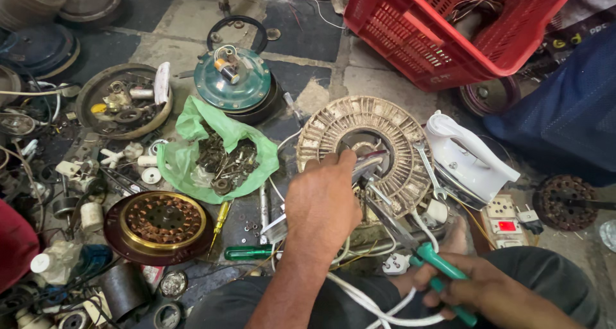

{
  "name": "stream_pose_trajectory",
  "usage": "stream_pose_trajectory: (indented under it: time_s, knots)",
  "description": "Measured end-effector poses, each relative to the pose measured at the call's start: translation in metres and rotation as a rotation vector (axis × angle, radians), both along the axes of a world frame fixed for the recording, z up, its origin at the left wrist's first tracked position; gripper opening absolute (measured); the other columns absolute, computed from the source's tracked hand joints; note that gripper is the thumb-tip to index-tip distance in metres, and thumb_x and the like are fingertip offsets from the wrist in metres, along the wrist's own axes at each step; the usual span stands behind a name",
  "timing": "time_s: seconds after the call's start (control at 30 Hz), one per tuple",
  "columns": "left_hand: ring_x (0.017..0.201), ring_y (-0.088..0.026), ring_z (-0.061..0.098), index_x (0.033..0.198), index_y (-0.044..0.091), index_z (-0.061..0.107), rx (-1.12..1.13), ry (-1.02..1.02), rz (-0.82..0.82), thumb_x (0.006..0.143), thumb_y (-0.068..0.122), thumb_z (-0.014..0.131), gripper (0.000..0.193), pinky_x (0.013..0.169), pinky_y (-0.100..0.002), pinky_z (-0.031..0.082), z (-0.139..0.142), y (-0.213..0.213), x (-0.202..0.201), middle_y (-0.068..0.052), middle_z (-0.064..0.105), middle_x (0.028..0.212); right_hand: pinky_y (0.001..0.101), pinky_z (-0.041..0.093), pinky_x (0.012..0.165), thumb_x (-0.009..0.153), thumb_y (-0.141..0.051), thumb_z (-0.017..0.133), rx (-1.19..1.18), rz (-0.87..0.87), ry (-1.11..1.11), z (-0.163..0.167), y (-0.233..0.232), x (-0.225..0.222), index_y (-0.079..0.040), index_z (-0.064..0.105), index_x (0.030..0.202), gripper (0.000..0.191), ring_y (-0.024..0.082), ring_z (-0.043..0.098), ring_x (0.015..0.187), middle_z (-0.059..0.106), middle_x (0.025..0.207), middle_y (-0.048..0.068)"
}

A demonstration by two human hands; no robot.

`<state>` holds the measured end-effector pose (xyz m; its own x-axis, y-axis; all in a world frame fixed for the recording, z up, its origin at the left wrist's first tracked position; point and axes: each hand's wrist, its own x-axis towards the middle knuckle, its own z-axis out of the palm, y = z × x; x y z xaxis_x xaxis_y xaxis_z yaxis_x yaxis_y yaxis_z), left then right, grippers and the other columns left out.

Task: The person sits on the floor of a repair workshop and repairs an electric iron, using pliers to grip and work on the iron's metal soleplate and heating element assembly, repositioning the iron and its parts while handling screws and wires among scattered appliance parts.

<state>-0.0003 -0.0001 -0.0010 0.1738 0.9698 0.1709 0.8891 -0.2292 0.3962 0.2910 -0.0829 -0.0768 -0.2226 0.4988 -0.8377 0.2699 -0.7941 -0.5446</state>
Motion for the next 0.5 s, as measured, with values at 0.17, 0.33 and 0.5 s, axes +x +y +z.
stream_pose_trajectory:
  time_s: [0.17, 0.33, 0.5]
  knots:
    - [0.092, -0.036, 0.068, 0.107, 0.009, 0.062, -0.011, -0.033, -0.005, 0.062, 0.012, 0.084, 0.050, 0.075, -0.046, 0.057, 0.001, 0.000, -0.002, -0.012, 0.069, 0.099, 0.0346, 0.060, 0.069, 0.083, -0.014, 0.067, -0.060, -0.059, 0.099, 0.018, 0.006, -0.009, -0.002, 0.067, 0.119, 0.038, 0.023, 0.074, 0.078, 0.078, 0.093, 0.017]
    - [0.093, -0.036, 0.068, 0.108, 0.008, 0.061, -0.028, -0.046, -0.004, 0.062, 0.012, 0.084, 0.052, 0.076, -0.046, 0.057, 0.001, 0.001, -0.002, -0.013, 0.068, 0.100, 0.0329, 0.061, 0.065, 0.077, -0.013, 0.065, -0.023, -0.002, 0.234, 0.033, 0.014, -0.015, 0.002, 0.067, 0.118, 0.043, 0.025, 0.076, 0.078, 0.078, 0.104, 0.018]
    - [0.093, -0.036, 0.068, 0.107, 0.009, 0.062, -0.038, -0.043, 0.002, 0.063, 0.011, 0.083, 0.049, 0.077, -0.047, 0.057, 0.000, 0.002, -0.002, -0.012, 0.069, 0.101, 0.0330, 0.059, 0.060, 0.077, -0.011, 0.065, -0.017, -0.040, 0.297, 0.035, 0.015, -0.016, 0.006, 0.067, 0.114, 0.041, 0.026, 0.076, 0.080, 0.075, 0.110, 0.021]
